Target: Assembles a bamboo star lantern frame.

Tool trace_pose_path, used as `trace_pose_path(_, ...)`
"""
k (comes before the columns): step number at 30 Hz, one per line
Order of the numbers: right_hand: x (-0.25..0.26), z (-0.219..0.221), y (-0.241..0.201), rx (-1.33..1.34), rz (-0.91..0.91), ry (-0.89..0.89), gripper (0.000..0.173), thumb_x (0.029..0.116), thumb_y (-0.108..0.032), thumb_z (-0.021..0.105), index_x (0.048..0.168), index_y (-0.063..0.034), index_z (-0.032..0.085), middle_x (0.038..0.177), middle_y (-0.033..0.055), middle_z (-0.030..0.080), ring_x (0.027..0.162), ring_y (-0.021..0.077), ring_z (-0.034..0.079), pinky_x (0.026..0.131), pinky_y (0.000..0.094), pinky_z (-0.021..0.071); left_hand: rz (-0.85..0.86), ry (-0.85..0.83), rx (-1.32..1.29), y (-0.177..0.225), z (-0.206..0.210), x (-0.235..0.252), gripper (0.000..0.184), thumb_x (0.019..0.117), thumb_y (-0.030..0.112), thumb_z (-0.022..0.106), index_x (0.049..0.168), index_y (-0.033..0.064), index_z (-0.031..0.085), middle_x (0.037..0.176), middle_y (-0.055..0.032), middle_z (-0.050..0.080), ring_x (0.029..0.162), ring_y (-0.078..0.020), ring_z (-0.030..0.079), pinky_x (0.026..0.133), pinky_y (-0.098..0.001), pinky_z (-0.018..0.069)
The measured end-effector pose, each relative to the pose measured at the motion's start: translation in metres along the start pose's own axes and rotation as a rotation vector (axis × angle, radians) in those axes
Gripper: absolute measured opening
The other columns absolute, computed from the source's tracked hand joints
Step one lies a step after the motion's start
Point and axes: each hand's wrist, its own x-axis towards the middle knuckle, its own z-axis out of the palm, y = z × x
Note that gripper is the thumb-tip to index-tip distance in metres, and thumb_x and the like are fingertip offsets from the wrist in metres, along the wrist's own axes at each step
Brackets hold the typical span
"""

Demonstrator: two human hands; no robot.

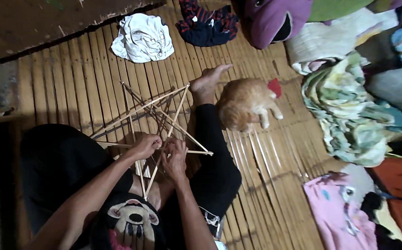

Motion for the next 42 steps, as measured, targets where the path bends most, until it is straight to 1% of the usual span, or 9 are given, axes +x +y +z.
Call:
trace_pose_path(4,0.002,-0.002,-0.001,0.004,0.011,-0.034,0.005,0.0781,-0.005,0.074,0.079,-0.0002,0.073,0.112,0.0188,0.071,0.108,0.0417,0.064,0.093,0.0588,0.0480,-0.035,0.024,-0.033,0.002,0.001,-0.001,0.020,0.1054,0.010,0.056,0.116,-0.0007,0.069,0.111,-0.0169,0.069,0.106,-0.0274,0.065,0.097,-0.0452,0.0498)
trace_pose_path(8,0.000,-0.036,-0.004,0.095,0.067,-0.091,0.018,0.0814,-0.008,0.071,0.097,-0.0019,0.077,0.133,0.0223,0.063,0.122,0.0450,0.059,0.099,0.0627,0.0473,0.006,0.020,-0.110,-0.001,-0.004,-0.004,0.020,0.1049,0.010,0.058,0.117,-0.0010,0.068,0.110,-0.0147,0.069,0.102,-0.0207,0.066,0.095,-0.0396,0.0515)
trace_pose_path(13,-0.041,-0.128,0.012,-0.104,0.178,0.256,0.034,0.0885,-0.014,0.059,0.112,0.0076,0.070,0.134,0.0316,0.059,0.127,0.0471,0.056,0.104,0.0562,0.0474,-0.011,0.106,-0.198,-0.005,-0.015,-0.013,0.019,0.1042,0.007,0.057,0.118,-0.0004,0.067,0.115,-0.0132,0.069,0.104,-0.0195,0.067,0.095,-0.0393,0.0531)
trace_pose_path(16,-0.090,-0.168,0.054,-0.144,0.487,0.386,0.033,0.0924,-0.002,0.057,0.121,0.0147,0.062,0.129,0.0356,0.059,0.119,0.0452,0.060,0.095,0.0519,0.0530,-0.008,0.122,-0.137,-0.008,-0.016,-0.014,0.017,0.1012,0.008,0.064,0.115,0.0020,0.070,0.111,-0.0116,0.070,0.099,-0.0192,0.068,0.092,-0.0395,0.0548)
trace_pose_path(20,-0.161,-0.171,0.108,-0.188,0.965,0.037,0.048,0.0931,-0.010,0.072,0.133,0.0117,0.057,0.131,0.0423,0.054,0.119,0.0584,0.056,0.099,0.0685,0.0456,0.015,0.030,0.058,-0.002,-0.005,-0.006,0.026,0.0970,0.021,0.073,0.119,0.0077,0.074,0.117,-0.0125,0.069,0.100,-0.0244,0.065,0.093,-0.0446,0.0524)
trace_pose_path(23,-0.199,-0.145,0.115,-0.172,1.127,-0.159,0.058,0.0918,-0.012,0.074,0.142,0.0078,0.052,0.136,0.0448,0.049,0.124,0.0628,0.051,0.101,0.0714,0.0426,-0.002,0.036,0.136,0.007,-0.002,-0.009,0.019,0.0988,0.019,0.070,0.114,0.0085,0.077,0.112,-0.0126,0.071,0.101,-0.0275,0.066,0.095,-0.0489,0.0502)
trace_pose_path(27,-0.220,-0.123,0.112,-0.173,1.217,-0.144,0.054,0.0982,-0.014,0.066,0.147,0.0016,0.049,0.130,0.0385,0.058,0.117,0.0573,0.059,0.096,0.0699,0.0470,0.057,0.124,0.208,0.005,0.007,-0.012,0.017,0.0993,0.016,0.068,0.110,0.0080,0.079,0.110,-0.0143,0.073,0.109,-0.0324,0.067,0.101,-0.0543,0.0478)
trace_pose_path(37,-0.218,-0.131,0.131,0.078,1.224,-0.105,0.066,0.0836,-0.009,0.082,0.141,0.0021,0.051,0.107,0.0245,0.072,0.100,0.0421,0.070,0.092,0.0620,0.0535,0.285,0.388,0.233,-0.012,0.025,-0.015,0.009,0.0928,0.007,0.074,0.098,0.0033,0.080,0.097,-0.0166,0.076,0.092,-0.0343,0.073,0.086,-0.0569,0.0557)
trace_pose_path(42,-0.220,-0.129,0.136,0.216,1.246,-0.055,0.065,0.0821,-0.002,0.080,0.139,0.0047,0.050,0.105,0.0225,0.071,0.096,0.0337,0.070,0.090,0.0527,0.0552,0.194,0.367,0.223,-0.002,0.025,-0.019,0.013,0.0965,0.010,0.070,0.103,0.0021,0.078,0.100,-0.0191,0.075,0.091,-0.0368,0.072,0.085,-0.0583,0.0545)
